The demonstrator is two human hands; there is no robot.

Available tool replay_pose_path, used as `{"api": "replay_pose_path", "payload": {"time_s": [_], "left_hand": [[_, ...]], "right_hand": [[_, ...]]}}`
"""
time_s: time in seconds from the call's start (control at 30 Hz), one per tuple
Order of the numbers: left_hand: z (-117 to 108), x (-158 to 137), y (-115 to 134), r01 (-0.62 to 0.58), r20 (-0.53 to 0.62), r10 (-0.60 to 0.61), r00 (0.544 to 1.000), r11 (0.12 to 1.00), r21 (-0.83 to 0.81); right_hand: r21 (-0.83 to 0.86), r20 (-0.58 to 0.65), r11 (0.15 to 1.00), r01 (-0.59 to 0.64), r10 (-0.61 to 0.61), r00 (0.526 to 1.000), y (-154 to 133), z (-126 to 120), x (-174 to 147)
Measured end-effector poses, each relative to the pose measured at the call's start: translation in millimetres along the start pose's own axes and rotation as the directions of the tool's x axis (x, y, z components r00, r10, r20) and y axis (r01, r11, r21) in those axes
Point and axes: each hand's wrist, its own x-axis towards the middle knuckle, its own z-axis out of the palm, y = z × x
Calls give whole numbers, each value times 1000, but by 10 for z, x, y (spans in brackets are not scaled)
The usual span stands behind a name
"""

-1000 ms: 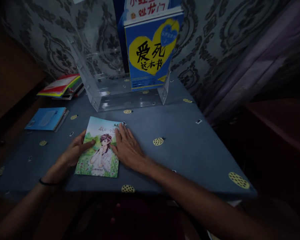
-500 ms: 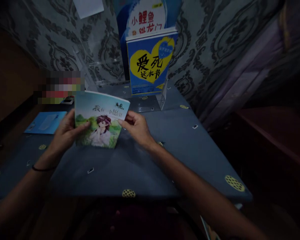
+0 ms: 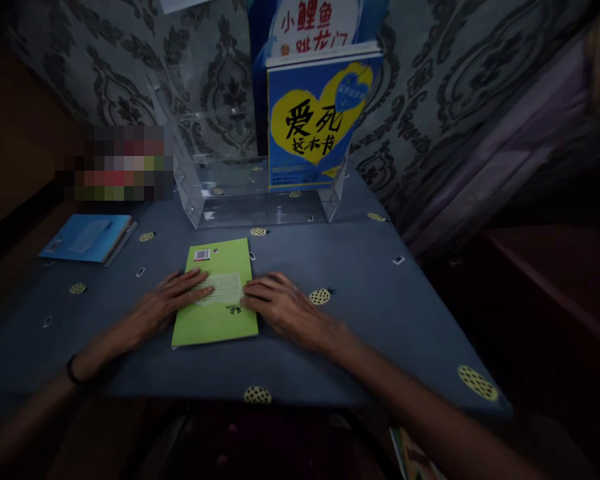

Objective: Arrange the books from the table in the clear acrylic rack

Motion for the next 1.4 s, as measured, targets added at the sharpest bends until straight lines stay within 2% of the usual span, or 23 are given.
{"api": "replay_pose_path", "payload": {"time_s": [0.07,0.13,0.23,0.33,0.47,0.63,0.83,1.0,1.13,1.3,1.4], "left_hand": [[-78,4,-6,-14,51,14,999,1000,-7],[-138,50,-35,-5,65,7,998,1000,-21],[-113,176,-99,96,1,-96,995,995,-3],[-8,313,-153,211,-83,-208,975,977,24],[73,405,-197,268,-136,-262,955,963,21],[55,400,-219,270,-139,-265,954,963,17],[-15,563,-135,261,-113,-251,961,962,81],[-2,813,34,131,-51,-126,991,986,102],[60,838,212,-30,-9,30,999,999,44],[69,677,492,-271,82,271,959,962,-16],[41,587,614,-354,148,360,921,933,-67]], "right_hand": [[38,73,999,-26,23,997,-26,-78,30],[61,89,996,-60,55,994,-50,-102,102],[63,101,992,-106,99,990,-82,8,299],[21,163,987,-159,154,975,-55,201,582],[-29,172,969,-246,247,954,152,386,866],[-27,71,912,-410,411,909,493,403,784],[72,120,928,-364,355,927,698,287,578],[126,141,927,-353,335,932,776,270,552],[169,104,930,-325,311,945,814,298,534],[184,95,924,-336,324,941,795,295,533],[183,91,923,-338,326,941,765,275,541]]}}
